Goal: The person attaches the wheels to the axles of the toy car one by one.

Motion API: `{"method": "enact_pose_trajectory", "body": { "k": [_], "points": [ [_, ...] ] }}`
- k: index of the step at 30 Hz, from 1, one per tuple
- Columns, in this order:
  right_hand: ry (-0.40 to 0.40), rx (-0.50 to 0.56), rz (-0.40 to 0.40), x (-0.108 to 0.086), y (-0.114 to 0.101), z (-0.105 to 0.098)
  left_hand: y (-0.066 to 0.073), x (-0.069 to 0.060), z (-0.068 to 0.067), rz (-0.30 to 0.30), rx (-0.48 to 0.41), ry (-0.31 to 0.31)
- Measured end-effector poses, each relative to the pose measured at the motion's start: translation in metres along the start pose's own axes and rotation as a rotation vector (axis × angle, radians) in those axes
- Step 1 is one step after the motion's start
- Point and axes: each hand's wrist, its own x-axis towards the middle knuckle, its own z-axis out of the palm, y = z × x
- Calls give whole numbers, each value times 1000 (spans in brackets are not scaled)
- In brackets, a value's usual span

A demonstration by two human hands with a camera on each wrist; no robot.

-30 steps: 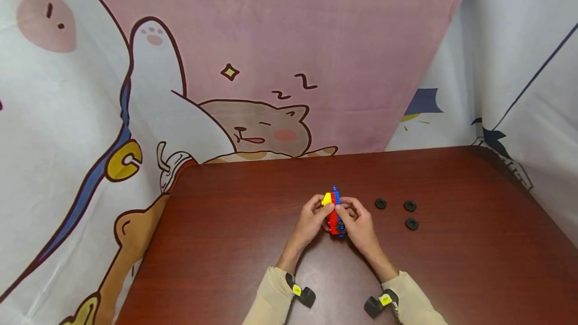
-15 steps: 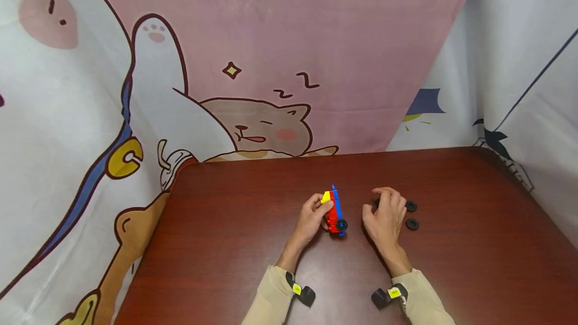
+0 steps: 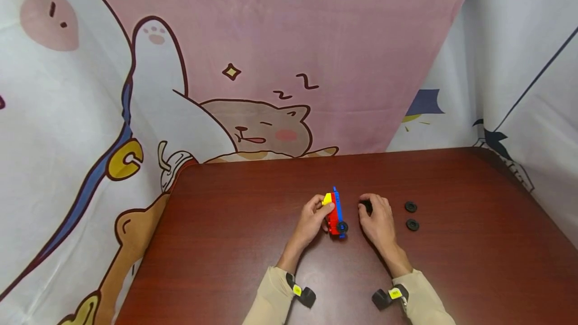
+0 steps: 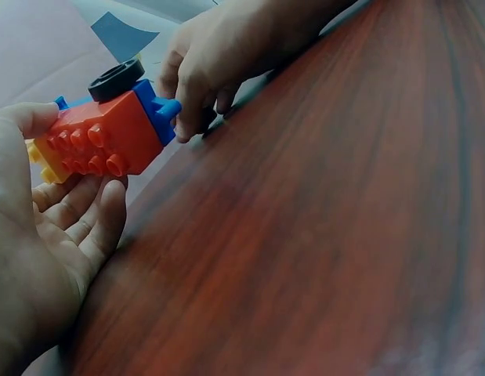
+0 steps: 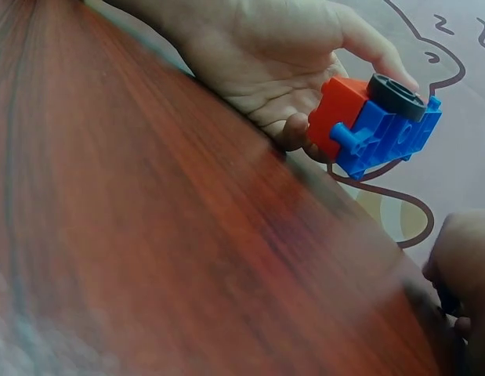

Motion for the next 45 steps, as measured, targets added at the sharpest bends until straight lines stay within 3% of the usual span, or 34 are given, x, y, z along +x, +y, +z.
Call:
{"method": "enact_pose_trajectory", "body": {
  "k": [5,12,15,20,23,29,33,40,45],
  "points": [
    [-33,-26,-42,0,0,1,0,0,0,2,10,3],
    [-11,-134,52,-2,-1,-1,1,0,0,-7,22,6],
    [-11,-131,57,-1,0,0,2,-1,1,-3,22,7],
    [-4,29,3,-1,0,1,2,-1,1,-2,23,14],
    [23,127,-71,-2,0,2,1,-1,1,-4,31,13],
    [112,312,-252,-1,0,1,2,-1,1,-1,51,6],
    [193,423,-317,-2,-10,0,3,-1,2,-4,74,19],
    [201,462,-320,-12,-54,0,2,0,5,-1,140,33],
    [194,468,-326,-14,-66,-1,-6,2,8,17,163,46]
  ]
}}
